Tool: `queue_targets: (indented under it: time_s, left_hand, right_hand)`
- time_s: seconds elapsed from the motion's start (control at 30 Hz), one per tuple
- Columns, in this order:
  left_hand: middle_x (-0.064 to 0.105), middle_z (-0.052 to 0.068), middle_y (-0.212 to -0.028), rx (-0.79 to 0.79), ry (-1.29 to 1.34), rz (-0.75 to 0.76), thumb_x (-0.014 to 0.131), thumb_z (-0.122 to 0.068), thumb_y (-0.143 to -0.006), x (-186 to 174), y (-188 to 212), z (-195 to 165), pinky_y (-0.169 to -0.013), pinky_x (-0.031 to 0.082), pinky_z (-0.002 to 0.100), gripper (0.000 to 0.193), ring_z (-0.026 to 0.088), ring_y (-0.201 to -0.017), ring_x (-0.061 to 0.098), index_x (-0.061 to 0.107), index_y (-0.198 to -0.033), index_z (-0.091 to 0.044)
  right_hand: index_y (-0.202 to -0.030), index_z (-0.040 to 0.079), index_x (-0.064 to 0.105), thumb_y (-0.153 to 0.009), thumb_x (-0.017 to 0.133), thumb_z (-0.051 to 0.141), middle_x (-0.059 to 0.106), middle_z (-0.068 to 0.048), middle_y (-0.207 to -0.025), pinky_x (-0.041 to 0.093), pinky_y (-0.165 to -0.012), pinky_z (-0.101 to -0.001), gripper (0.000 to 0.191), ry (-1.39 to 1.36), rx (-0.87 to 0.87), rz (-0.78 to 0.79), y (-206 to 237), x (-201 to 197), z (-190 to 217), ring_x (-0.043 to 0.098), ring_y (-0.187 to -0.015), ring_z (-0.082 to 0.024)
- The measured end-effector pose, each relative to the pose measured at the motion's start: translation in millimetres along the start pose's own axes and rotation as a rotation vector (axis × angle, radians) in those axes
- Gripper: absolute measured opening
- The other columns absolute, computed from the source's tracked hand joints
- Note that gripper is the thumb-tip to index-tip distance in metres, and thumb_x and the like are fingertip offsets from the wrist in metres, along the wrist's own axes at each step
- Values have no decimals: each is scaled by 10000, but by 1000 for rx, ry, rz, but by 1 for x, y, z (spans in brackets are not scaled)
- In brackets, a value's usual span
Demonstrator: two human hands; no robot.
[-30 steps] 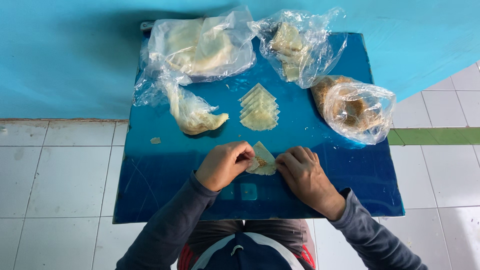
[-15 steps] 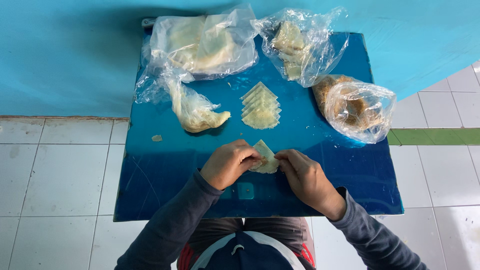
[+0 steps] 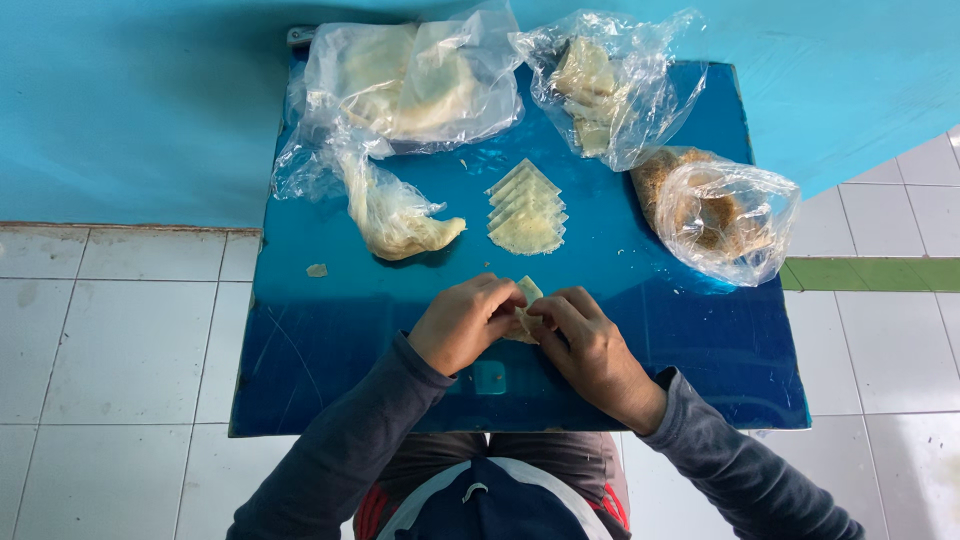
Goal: The person sits on the floor with a blue table on their lap, folding triangular dough wrappers around a spoonful of brown filling taken from a plastic bag. Each folded piece is placed onto a growing stack of finished pastries on the table.
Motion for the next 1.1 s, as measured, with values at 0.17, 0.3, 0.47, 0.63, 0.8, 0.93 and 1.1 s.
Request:
queue_targets:
  time_s: [0.17, 0.3, 0.47, 0.63, 0.8, 0.93, 1.1]
  left_hand:
    - [691, 70, -991, 97, -61, -16, 791, -124, -861, 1, 3, 0, -679, 611, 356, 146, 242, -836, 728, 732, -993, -104]
    - [680, 65, -1014, 122, -122, 44, 793, -137, -887, 0, 2, -1, -703, 599, 366, 161, 247, -858, 712, 746, -1034, -91]
    - [648, 84, -1081, 197, -46, 167, 833, -161, -790, -12, 6, 2, -755, 587, 371, 319, 254, -924, 683, 729, -1066, -37]
    - [639, 70, -1062, 257, -132, 150, 800, -169, -843, -8, 9, 3, -761, 595, 343, 266, 231, -923, 679, 720, -1067, -50]
    - [629, 71, -1025, 259, -304, 102, 759, -174, -961, 4, 12, 3, -747, 601, 334, 192, 217, -883, 676, 709, -1088, -38]
    - [630, 101, -1024, 326, -199, 22, 801, -242, -854, 3, 13, 6, -727, 591, 355, 325, 250, -880, 674, 708, -1065, -13]
    - [623, 87, -1034, 310, -256, 22, 793, -239, -892, 10, 13, 9, -749, 598, 360, 277, 243, -889, 677, 708, -1058, -35]
  right_hand:
    - [-1081, 83, 714, -900, 749, 135, 696, -88, -1044, 565, -775, -347, 192, 113, -44, 28, 2, 0, -7, 710, -893, -219]
    - [-1133, 91, 724, -859, 781, 144, 725, -63, -1086, 466, -885, -399, 284, 288, -281, 83, 3, -11, -9, 693, -988, -223]
    - [-1259, 54, 689, -854, 787, 136, 714, -97, -1167, 480, -904, -397, 425, 292, -432, 79, 5, -24, -10, 686, -1037, -256]
    - [-1252, 46, 685, -836, 768, 81, 719, -117, -1172, 494, -930, -412, 427, 391, -442, 70, 9, -16, -12, 696, -1041, -254]
    - [-1221, 41, 683, -853, 753, 61, 727, -110, -1144, 497, -921, -404, 374, 333, -399, 35, 11, -9, -16, 703, -1011, -250]
    - [-1193, 48, 674, -878, 736, 65, 732, -99, -1119, 498, -908, -400, 321, 329, -353, 6, 10, -7, -17, 702, -982, -236]
    - [-1161, 61, 674, -935, 711, 83, 731, -68, -1075, 488, -899, -387, 230, 242, -261, -28, 6, -4, -12, 696, -948, -219]
Point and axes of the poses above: each hand's wrist, its own y-axis away from the middle knuckle, its own x-axis out of the palm, z = x × y, the point moved 1 cm from there along -y, towards the middle knuckle
